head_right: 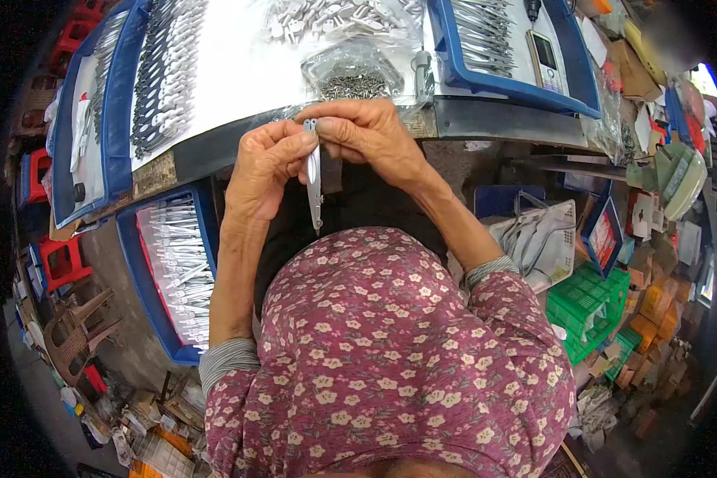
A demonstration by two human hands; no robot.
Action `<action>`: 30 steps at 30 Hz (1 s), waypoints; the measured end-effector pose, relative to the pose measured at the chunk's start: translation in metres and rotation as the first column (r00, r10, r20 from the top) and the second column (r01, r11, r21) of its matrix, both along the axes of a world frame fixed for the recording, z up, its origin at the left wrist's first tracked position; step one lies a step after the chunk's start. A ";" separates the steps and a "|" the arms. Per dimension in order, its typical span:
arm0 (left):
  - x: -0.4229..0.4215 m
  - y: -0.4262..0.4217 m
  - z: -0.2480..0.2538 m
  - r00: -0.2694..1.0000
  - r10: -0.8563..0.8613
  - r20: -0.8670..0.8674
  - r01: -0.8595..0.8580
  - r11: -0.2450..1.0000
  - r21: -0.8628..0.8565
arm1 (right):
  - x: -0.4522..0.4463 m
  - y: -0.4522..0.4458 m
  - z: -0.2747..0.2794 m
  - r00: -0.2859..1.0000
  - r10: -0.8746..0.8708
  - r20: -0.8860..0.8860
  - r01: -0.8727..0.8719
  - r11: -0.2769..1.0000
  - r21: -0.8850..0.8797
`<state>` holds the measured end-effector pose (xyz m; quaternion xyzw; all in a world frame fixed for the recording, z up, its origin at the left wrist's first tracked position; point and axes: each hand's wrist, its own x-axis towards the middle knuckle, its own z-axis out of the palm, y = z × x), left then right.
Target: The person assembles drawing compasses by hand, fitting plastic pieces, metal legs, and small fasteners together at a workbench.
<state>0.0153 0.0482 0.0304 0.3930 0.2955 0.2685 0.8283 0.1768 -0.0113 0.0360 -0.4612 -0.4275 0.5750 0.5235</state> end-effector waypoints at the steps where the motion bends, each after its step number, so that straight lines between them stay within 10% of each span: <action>1: 0.001 0.001 0.002 1.000 -0.009 -0.002 0.009 1.000 -0.018 | 0.004 0.002 -0.002 1.000 0.024 -0.015 -0.024 1.000 0.012; 11: 0.016 0.008 0.006 0.996 -0.077 0.037 0.077 0.997 0.002 | 0.022 0.016 -0.010 0.927 0.114 -0.356 -0.099 0.993 0.060; 30: 0.025 0.016 0.002 0.990 -0.130 0.054 0.126 0.989 0.075 | 0.043 0.034 -0.029 0.873 0.047 -0.486 -0.029 0.999 0.044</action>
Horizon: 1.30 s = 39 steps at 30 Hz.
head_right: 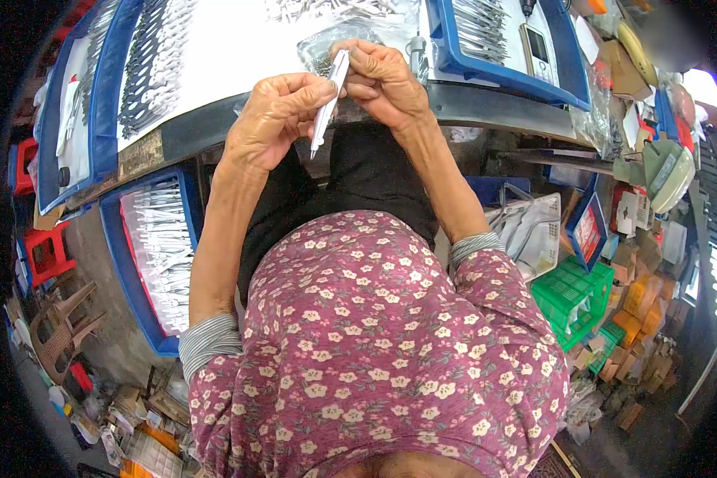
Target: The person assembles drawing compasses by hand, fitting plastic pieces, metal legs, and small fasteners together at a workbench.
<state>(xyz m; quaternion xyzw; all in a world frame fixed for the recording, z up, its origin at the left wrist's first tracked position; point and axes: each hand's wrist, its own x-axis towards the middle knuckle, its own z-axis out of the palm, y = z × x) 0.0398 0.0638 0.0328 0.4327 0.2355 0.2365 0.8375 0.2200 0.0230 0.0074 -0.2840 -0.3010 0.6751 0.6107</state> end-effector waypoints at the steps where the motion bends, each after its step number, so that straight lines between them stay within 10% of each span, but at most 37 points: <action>1: 0.000 0.000 -0.001 1.000 -0.004 0.009 0.004 1.000 0.001 | -0.001 0.000 0.000 1.000 -0.007 0.006 0.007 1.000 0.001; 16: 0.000 -0.013 0.021 0.968 0.164 -0.189 -0.099 0.945 0.312 | -0.024 -0.014 0.024 0.945 -0.207 0.253 0.188 0.977 0.098; 21: 0.013 -0.025 0.020 0.888 0.437 -0.142 -0.317 0.806 0.499 | -0.039 -0.018 0.032 0.882 -0.324 0.343 0.304 0.946 0.113; 31: 0.008 -0.018 0.014 0.835 0.542 -0.094 -0.214 0.477 0.853 | -0.010 -0.002 0.043 0.801 -0.177 0.572 0.146 0.984 0.100; 34: 0.004 -0.019 0.013 0.847 0.521 -0.104 -0.166 0.446 0.880 | 0.006 0.023 0.052 0.300 -0.408 0.862 0.267 0.904 0.335; 37: 0.002 -0.018 0.007 0.846 0.529 -0.070 -0.174 0.398 0.901 | 0.028 0.055 0.027 -0.287 -0.658 0.696 0.005 0.726 0.688; 39: 0.001 -0.017 0.006 0.840 0.541 -0.053 -0.181 0.370 0.911 | 0.030 0.064 0.022 -0.471 -0.515 0.716 -0.034 0.822 0.569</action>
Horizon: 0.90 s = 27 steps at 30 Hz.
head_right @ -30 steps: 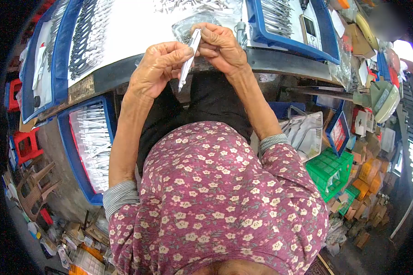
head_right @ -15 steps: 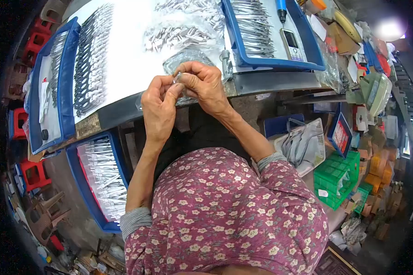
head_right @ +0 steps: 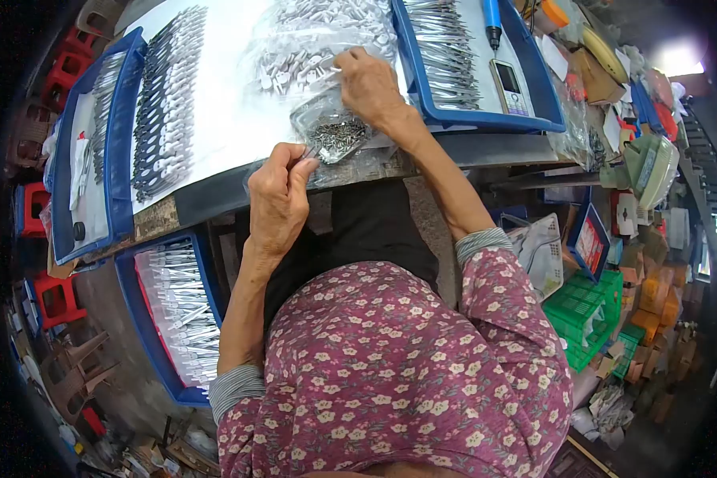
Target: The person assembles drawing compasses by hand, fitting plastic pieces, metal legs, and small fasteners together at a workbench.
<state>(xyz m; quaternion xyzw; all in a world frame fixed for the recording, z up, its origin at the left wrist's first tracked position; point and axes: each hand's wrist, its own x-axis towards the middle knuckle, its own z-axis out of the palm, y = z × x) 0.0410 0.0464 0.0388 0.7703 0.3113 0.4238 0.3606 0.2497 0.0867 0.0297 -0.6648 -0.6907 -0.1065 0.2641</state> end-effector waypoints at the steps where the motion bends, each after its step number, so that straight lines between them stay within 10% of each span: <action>1: -0.001 0.000 0.000 1.000 -0.007 0.002 0.007 1.000 0.000 | 0.000 0.003 -0.001 0.995 -0.044 0.093 0.051 0.996 -0.072; 11: -0.008 -0.001 0.004 1.000 -0.009 0.005 0.009 1.000 -0.019 | -0.003 0.008 0.002 0.981 -0.079 0.175 0.105 0.984 -0.143; 16: -0.011 0.003 0.004 1.000 0.026 0.001 -0.026 0.999 -0.019 | -0.003 -0.006 0.012 0.969 0.100 -0.226 -0.097 0.995 0.023; 22: -0.016 0.006 0.008 1.000 0.026 -0.001 -0.026 1.000 -0.016 | -0.037 -0.047 0.042 0.461 0.044 -0.886 -0.228 0.971 -0.070; 27: -0.018 0.004 0.003 0.999 0.013 -0.036 -0.013 1.000 -0.005 | -0.049 -0.067 0.037 0.266 0.021 -0.964 -0.307 0.949 -0.064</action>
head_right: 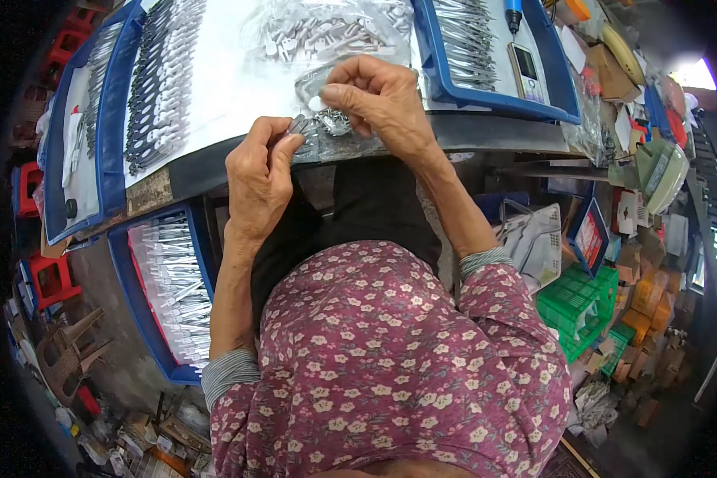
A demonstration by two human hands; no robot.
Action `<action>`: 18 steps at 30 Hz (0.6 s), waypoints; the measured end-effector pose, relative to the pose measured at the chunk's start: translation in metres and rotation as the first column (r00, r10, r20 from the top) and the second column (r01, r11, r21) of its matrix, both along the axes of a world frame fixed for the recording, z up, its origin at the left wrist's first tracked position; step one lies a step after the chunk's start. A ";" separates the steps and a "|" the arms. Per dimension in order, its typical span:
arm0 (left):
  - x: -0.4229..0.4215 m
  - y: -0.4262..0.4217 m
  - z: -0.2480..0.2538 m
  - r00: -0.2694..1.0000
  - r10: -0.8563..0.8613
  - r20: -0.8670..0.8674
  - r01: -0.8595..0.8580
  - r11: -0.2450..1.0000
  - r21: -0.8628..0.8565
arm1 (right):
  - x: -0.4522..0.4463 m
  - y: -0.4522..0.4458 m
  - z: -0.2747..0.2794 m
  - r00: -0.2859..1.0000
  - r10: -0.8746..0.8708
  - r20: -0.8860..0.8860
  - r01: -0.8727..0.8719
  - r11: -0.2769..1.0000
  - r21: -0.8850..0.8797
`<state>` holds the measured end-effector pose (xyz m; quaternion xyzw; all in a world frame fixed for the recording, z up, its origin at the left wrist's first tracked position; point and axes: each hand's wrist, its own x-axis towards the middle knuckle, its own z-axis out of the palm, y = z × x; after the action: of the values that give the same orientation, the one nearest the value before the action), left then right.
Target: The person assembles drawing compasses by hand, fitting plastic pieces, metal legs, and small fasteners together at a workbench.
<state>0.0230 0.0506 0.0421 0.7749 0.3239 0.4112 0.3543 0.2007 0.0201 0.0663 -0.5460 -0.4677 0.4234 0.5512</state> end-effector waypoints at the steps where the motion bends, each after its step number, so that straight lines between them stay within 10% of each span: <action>1: -0.001 0.000 -0.001 1.000 -0.004 -0.003 0.004 1.000 0.005 | -0.003 -0.003 -0.001 1.000 -0.003 -0.028 0.003 1.000 -0.005; 18: -0.008 -0.004 -0.004 0.985 -0.036 -0.171 0.064 0.985 0.160 | -0.006 -0.016 -0.012 0.997 0.041 0.063 -0.037 0.997 -0.064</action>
<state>0.0154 0.0468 0.0383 0.8413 0.2975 0.3611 0.2708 0.1942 0.0036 0.0540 -0.5672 -0.4821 0.4310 0.5100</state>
